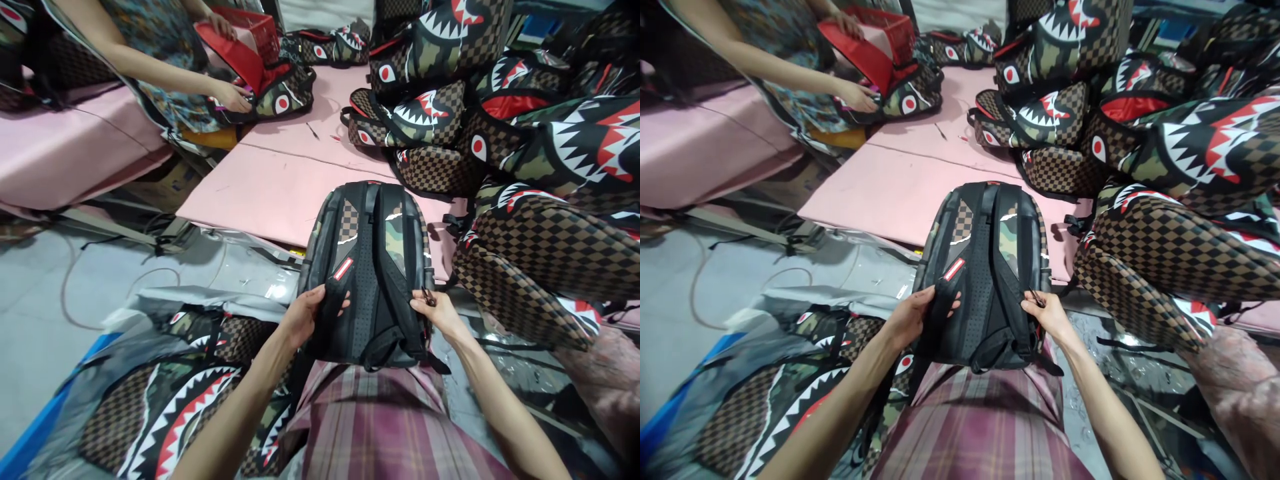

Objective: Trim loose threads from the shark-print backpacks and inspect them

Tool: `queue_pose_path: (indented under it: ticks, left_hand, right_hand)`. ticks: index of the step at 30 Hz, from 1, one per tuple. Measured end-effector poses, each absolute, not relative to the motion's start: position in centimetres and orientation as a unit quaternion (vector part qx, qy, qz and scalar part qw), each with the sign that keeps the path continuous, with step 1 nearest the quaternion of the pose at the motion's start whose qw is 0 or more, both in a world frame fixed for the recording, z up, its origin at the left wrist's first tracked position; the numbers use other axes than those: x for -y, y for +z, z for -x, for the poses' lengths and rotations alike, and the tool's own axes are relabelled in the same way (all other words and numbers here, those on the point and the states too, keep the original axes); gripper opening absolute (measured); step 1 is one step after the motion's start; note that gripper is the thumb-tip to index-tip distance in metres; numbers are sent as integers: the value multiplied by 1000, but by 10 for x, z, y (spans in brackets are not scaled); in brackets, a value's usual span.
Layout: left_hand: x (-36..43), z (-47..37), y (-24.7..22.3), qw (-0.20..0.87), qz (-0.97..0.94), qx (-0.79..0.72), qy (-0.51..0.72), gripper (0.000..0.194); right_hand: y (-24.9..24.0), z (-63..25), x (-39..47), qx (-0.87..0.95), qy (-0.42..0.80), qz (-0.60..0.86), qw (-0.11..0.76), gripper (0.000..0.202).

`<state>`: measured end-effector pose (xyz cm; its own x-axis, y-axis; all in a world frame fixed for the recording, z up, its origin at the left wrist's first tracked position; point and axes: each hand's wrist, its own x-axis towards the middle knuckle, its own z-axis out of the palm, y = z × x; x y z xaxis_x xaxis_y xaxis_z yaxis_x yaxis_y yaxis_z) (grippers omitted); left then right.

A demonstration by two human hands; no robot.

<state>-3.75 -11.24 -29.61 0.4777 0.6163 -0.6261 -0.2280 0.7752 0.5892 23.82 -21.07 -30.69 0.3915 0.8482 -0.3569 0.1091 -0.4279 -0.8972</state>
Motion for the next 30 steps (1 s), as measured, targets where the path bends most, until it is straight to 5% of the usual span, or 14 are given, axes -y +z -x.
queue_pose_path:
  ticks: [15, 30]
  left_hand:
    - [110, 41, -296, 849, -227, -399, 260, 27]
    - [41, 84, -226, 676, -342, -518, 398, 16]
  right_hand:
    - [-301, -234, 206, 258, 473, 726, 427, 43]
    - [-258, -291, 173, 180, 565, 503, 629, 29]
